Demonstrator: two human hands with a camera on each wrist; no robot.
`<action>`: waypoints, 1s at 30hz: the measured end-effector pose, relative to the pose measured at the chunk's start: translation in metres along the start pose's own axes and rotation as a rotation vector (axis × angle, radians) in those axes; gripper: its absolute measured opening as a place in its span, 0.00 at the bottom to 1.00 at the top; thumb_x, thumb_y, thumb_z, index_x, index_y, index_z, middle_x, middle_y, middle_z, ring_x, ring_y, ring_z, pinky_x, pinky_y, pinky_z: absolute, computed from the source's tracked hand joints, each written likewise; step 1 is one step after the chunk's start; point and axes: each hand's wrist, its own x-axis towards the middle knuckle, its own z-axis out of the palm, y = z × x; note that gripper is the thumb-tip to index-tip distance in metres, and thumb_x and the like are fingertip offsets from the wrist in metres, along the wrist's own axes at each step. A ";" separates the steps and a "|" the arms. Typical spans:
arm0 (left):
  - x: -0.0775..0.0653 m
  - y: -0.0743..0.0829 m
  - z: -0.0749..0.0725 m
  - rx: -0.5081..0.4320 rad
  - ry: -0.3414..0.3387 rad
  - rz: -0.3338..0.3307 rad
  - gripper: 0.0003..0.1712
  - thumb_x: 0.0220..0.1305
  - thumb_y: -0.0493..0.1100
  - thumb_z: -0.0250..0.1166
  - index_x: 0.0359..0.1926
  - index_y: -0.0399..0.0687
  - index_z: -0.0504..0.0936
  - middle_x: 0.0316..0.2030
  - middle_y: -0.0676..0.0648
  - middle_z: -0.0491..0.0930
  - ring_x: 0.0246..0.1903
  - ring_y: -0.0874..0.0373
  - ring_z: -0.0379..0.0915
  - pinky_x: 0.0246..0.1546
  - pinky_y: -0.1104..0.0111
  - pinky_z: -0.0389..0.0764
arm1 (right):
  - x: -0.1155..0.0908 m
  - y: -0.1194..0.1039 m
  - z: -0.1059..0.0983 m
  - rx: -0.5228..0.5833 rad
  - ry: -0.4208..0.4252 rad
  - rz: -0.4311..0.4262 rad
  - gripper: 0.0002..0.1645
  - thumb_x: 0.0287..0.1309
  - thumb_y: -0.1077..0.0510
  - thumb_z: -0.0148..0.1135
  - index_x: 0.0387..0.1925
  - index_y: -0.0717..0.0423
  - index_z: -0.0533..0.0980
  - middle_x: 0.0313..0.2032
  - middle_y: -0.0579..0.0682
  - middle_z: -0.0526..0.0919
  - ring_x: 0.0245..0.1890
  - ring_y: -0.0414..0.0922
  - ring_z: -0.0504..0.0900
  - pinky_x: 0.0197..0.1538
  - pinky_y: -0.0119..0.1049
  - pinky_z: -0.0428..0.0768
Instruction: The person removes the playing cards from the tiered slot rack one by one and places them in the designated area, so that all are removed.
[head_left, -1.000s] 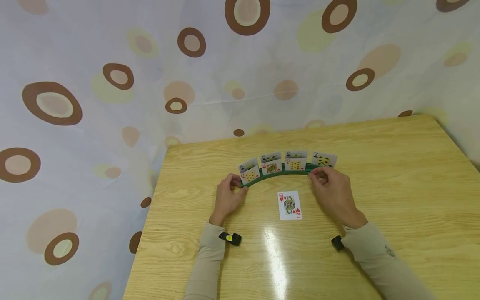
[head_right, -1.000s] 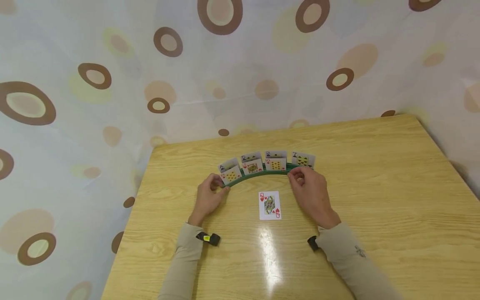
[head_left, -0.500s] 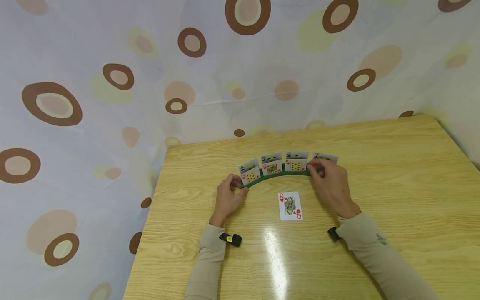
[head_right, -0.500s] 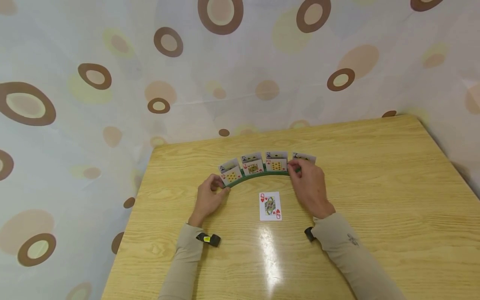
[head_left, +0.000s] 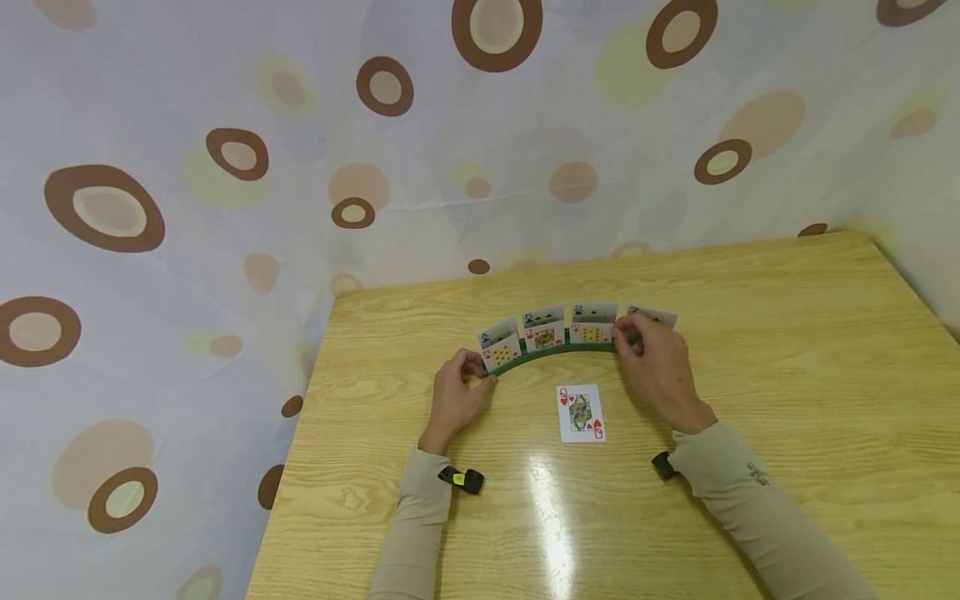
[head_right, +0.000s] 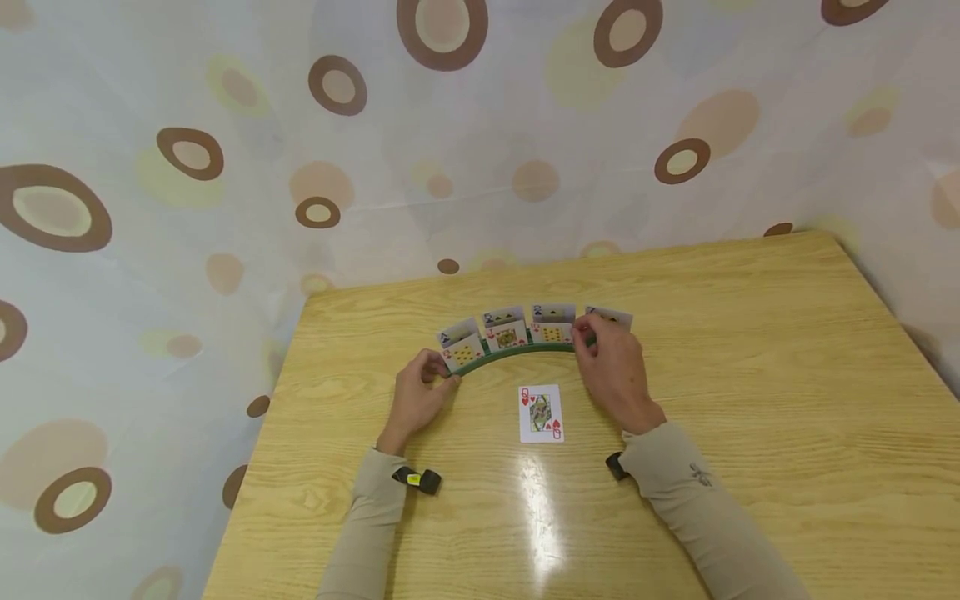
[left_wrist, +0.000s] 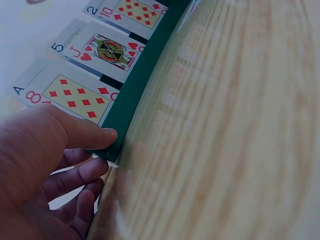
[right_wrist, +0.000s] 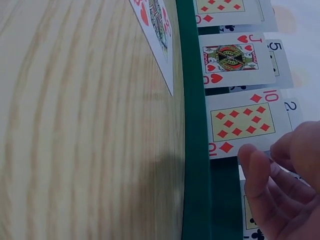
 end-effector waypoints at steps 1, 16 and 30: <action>0.000 0.000 0.000 -0.002 0.000 0.000 0.14 0.67 0.36 0.75 0.51 0.41 0.83 0.43 0.40 0.85 0.47 0.48 0.78 0.54 0.61 0.76 | 0.000 0.000 0.000 -0.003 -0.009 -0.005 0.06 0.75 0.65 0.64 0.45 0.63 0.85 0.35 0.58 0.90 0.30 0.48 0.85 0.34 0.30 0.78; 0.000 -0.001 0.000 0.004 0.009 0.014 0.14 0.67 0.35 0.75 0.50 0.41 0.83 0.42 0.40 0.86 0.45 0.50 0.77 0.52 0.63 0.74 | -0.008 -0.004 -0.008 0.039 0.022 -0.066 0.05 0.77 0.66 0.60 0.48 0.62 0.81 0.36 0.55 0.87 0.34 0.43 0.79 0.37 0.26 0.74; -0.001 -0.001 0.000 0.003 0.012 0.014 0.14 0.67 0.37 0.76 0.50 0.41 0.83 0.42 0.40 0.86 0.46 0.50 0.78 0.52 0.65 0.74 | -0.019 -0.006 -0.016 0.103 0.045 -0.110 0.03 0.69 0.71 0.60 0.42 0.65 0.78 0.36 0.56 0.84 0.33 0.40 0.79 0.38 0.19 0.75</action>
